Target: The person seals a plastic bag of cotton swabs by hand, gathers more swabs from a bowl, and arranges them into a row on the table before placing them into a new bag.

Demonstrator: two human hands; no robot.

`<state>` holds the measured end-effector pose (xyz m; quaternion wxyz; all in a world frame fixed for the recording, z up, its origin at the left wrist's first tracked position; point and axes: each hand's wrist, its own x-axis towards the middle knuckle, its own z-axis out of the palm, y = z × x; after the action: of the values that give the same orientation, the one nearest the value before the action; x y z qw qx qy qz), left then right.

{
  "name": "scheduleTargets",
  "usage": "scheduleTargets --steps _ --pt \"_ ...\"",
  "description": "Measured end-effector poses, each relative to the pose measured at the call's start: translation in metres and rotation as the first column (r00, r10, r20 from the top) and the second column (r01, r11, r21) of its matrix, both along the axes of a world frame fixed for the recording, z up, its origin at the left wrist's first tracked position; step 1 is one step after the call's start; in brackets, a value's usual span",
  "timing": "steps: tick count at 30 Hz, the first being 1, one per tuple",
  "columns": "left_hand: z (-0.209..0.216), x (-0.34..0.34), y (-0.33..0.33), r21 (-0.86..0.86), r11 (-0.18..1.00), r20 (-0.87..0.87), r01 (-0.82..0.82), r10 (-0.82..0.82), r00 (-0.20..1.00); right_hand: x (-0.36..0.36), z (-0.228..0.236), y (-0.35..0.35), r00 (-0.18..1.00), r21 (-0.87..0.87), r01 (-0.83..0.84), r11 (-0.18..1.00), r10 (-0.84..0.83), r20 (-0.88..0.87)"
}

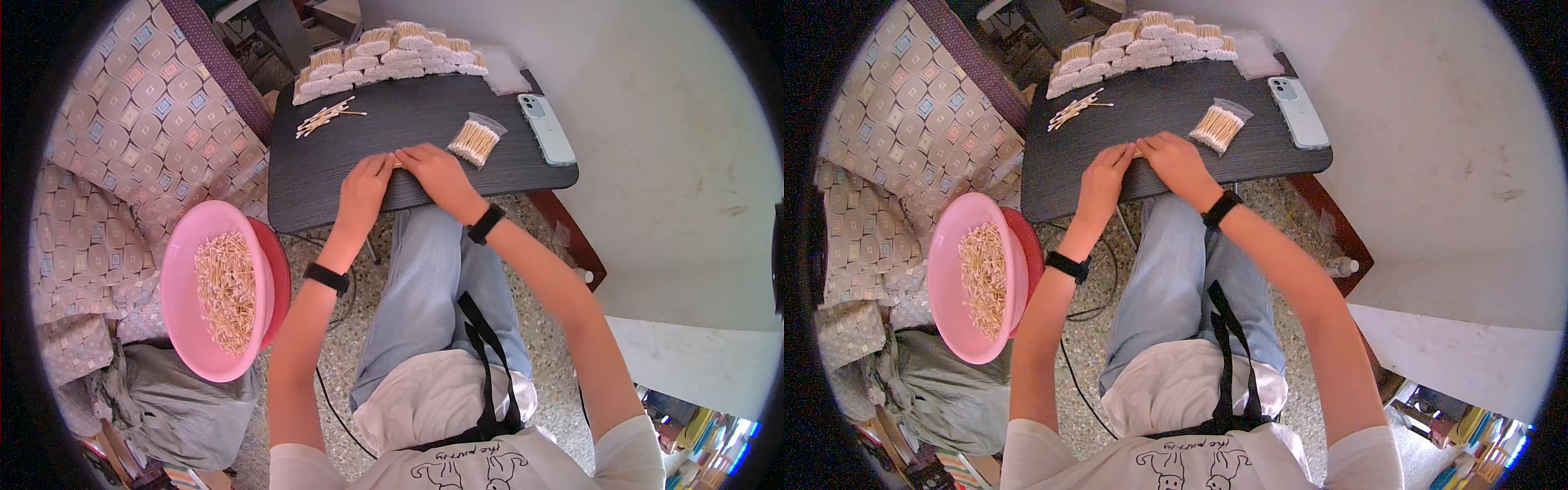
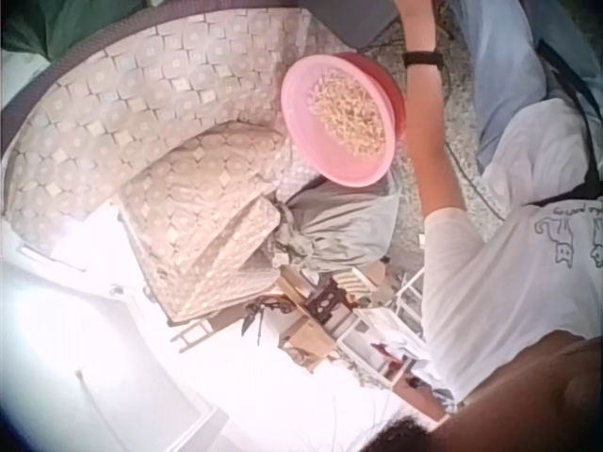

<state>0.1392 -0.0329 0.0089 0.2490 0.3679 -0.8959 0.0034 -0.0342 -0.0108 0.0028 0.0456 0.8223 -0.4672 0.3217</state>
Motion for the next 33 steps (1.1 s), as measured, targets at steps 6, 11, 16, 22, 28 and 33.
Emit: scheduleTargets --steps 6,11,16,22,28,33 --pt "-0.01 -0.001 -0.014 -0.117 0.992 0.023 -0.044 0.047 0.999 0.01 -0.001 -0.012 0.988 -0.108 0.127 0.986 -0.136 -0.079" --pt "-0.013 0.005 0.003 -0.024 1.0 -0.007 -0.008 0.008 1.0 0.0 -0.011 0.002 0.995 -0.058 0.04 0.997 -0.045 -0.09" --pt "-0.008 0.006 0.025 0.093 0.996 0.035 0.01 -0.013 0.999 0.001 -0.014 0.014 0.993 0.024 0.033 0.999 -0.03 -0.116" --pt "-0.009 0.007 0.036 0.079 0.996 0.162 -0.046 0.032 0.986 0.005 -0.015 0.026 0.984 0.049 0.081 0.995 -0.072 -0.164" --pt "-0.008 0.005 0.033 0.071 0.997 0.082 -0.018 0.012 0.997 0.006 -0.013 0.026 0.987 0.053 0.094 0.994 -0.086 -0.139" --pt "-0.006 0.0 0.012 -0.007 1.0 0.037 -0.006 0.007 0.999 0.006 -0.009 0.013 0.993 -0.005 0.07 0.998 -0.07 -0.1"
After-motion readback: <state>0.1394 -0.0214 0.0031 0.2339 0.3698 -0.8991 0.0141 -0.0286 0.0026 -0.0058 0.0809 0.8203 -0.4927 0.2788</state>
